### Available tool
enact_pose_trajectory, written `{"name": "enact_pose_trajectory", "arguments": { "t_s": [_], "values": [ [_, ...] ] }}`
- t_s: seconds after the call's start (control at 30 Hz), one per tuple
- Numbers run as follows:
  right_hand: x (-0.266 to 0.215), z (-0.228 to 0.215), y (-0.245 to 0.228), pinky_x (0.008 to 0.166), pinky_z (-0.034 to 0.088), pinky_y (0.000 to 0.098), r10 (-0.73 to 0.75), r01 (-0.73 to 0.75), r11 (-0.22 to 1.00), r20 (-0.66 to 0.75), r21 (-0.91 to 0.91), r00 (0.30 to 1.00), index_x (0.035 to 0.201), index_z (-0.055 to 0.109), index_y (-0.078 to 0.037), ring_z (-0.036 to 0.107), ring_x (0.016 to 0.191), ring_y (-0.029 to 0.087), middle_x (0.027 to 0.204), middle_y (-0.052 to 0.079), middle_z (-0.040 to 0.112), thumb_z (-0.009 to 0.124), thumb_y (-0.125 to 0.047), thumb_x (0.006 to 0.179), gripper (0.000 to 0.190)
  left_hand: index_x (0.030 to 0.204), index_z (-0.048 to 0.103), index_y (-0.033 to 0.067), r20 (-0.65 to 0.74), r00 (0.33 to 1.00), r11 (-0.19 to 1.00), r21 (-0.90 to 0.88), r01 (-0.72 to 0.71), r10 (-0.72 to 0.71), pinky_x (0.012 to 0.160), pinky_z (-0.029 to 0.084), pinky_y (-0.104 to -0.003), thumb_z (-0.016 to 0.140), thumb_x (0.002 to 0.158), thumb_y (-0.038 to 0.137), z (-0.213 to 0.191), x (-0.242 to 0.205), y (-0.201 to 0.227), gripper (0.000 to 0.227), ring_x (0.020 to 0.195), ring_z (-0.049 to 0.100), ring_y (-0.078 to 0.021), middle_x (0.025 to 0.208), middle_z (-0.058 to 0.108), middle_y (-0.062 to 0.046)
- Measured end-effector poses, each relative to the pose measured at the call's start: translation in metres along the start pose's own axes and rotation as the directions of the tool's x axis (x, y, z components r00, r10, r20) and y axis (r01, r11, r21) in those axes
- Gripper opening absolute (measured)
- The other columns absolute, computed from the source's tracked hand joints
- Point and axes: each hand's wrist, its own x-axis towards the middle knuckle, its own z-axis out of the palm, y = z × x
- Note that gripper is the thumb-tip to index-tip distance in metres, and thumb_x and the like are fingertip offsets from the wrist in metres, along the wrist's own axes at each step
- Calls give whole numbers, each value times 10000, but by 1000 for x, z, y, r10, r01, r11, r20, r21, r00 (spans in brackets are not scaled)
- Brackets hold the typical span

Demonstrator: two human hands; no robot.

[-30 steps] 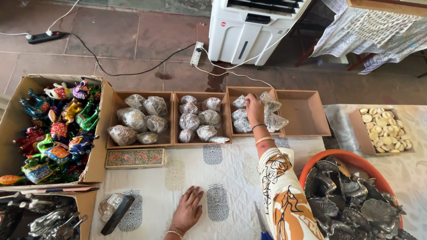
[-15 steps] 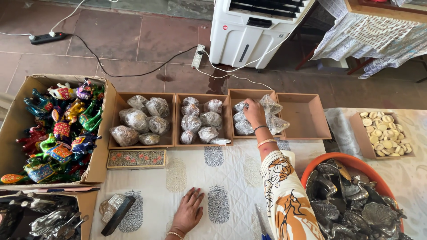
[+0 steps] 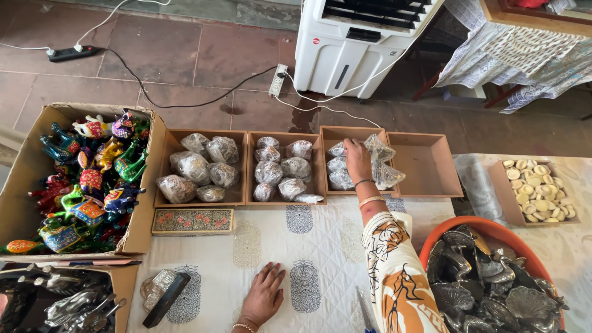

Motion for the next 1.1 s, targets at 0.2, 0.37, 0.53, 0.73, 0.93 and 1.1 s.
{"name": "enact_pose_trajectory", "arguments": {
  "t_s": [0.2,0.37,0.53,0.73,0.93,1.1],
  "values": [
    [-4,4,6,764,538,463,-3,0,995,29,101,1000,891,640,-39,658,859,361,916,123,713,674,45,829,109,1389,533,50,-27,1000,1000,6,-15,15,1147,312,-491,626,887,185,4,0,-4,528,1435,318,-367,1509,434,-156],
    [1,9,24,830,546,456,-21,14,995,67,103,998,887,701,-64,670,880,357,929,124,732,668,31,831,115,1386,533,52,-10,1000,1000,0,-8,8,1146,316,-485,623,889,189,0,0,-2,523,1437,319,-364,1513,432,-153],
    [3,7,23,847,562,435,89,-107,985,135,133,987,996,684,-57,696,945,337,989,145,724,631,20,895,138,1391,526,53,9,1000,1000,28,5,-6,1153,305,-488,609,896,194,0,1,0,522,1440,310,-360,1518,424,-149],
    [3,7,15,864,562,438,78,-91,986,97,140,992,1079,665,-65,689,976,340,1045,160,719,595,61,893,235,1396,524,54,7,1000,999,33,-2,2,1160,300,-487,605,900,195,3,0,-2,522,1443,309,-357,1523,420,-149],
    [6,-1,4,846,552,455,125,-132,989,90,70,988,1116,673,-90,672,1001,350,1054,141,717,614,34,894,262,1392,529,52,-5,1000,1000,25,-9,9,1164,303,-483,615,888,185,3,0,-3,528,1438,316,-362,1514,428,-152],
    [4,6,14,845,560,442,143,-146,988,58,59,988,1091,697,-117,680,1011,331,1091,102,731,615,35,880,273,1390,531,49,-10,1000,1000,15,-15,15,1154,305,-490,620,888,186,3,0,-4,528,1434,318,-369,1510,430,-158]
  ]
}}
